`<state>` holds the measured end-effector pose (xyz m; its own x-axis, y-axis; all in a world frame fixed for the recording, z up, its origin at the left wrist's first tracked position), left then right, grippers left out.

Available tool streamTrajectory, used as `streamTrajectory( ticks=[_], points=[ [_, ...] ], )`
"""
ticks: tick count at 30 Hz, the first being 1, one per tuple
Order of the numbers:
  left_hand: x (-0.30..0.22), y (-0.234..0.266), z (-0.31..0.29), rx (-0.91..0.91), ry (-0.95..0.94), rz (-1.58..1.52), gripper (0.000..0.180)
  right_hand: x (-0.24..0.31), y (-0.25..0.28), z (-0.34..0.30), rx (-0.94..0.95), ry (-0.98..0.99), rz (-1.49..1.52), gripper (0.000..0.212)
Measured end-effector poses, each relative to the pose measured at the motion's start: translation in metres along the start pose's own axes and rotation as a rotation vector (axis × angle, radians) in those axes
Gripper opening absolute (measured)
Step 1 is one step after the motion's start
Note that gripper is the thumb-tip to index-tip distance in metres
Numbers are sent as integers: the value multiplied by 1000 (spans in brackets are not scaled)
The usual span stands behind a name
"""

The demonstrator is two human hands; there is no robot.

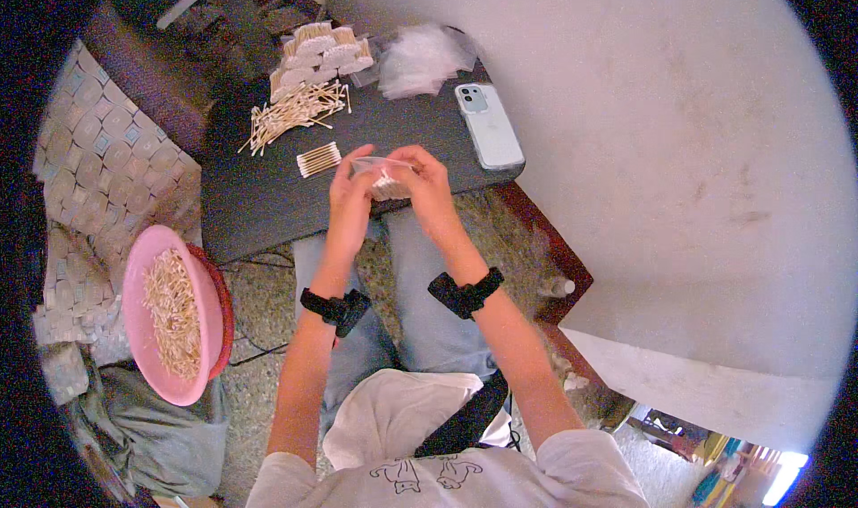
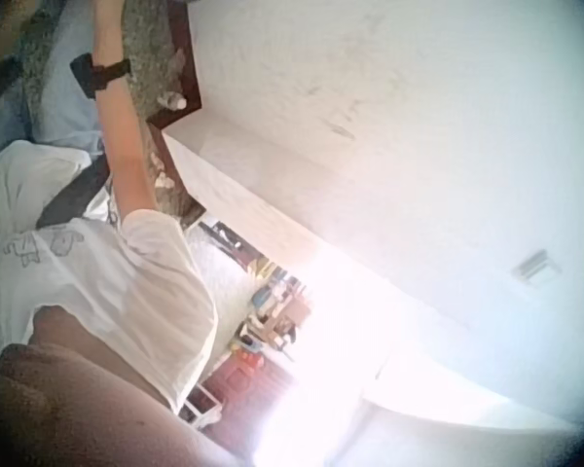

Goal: Packing bundles of cotton swabs into small plastic bags.

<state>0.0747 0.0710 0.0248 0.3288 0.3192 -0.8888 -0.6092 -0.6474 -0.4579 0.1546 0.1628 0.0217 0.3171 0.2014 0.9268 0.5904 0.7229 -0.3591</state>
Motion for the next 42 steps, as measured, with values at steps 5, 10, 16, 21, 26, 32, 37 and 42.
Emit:
streamTrajectory(
  ticks=[5,10,16,21,26,32,37,42],
  points=[
    [8,17,8,23,-44,231,25,-1,2,3,-76,-86,-6,14],
    [-5,15,9,20,-71,421,31,16,10,10,-93,81,-496,22],
    [-18,47,18,-28,-190,335,30,21,33,37,-183,130,-706,26],
    [-56,83,13,-37,-567,1200,38,45,20,27,-297,732,-1412,32],
    [-39,102,20,20,-565,1560,55,-7,-46,22,313,554,-1147,44],
    [-34,99,30,147,-666,1729,53,-42,-88,34,418,670,-1419,51],
    [-38,107,29,151,-664,1614,37,-45,-96,42,382,632,-1413,38],
    [-39,103,25,149,-638,1646,32,-37,-99,41,388,796,-1498,21]
  ],
)
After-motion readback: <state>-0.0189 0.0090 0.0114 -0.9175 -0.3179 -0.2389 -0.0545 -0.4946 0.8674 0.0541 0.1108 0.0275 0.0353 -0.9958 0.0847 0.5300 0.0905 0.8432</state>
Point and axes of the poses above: each hand's wrist, its own z-axis towards the middle knuckle, its own y-axis out of the back of the hand, x = y × z, the point moved 4 cm from there along z, towards the middle knuckle, and after that the axes turned 1 degree about -x, right-handed, at the moved point
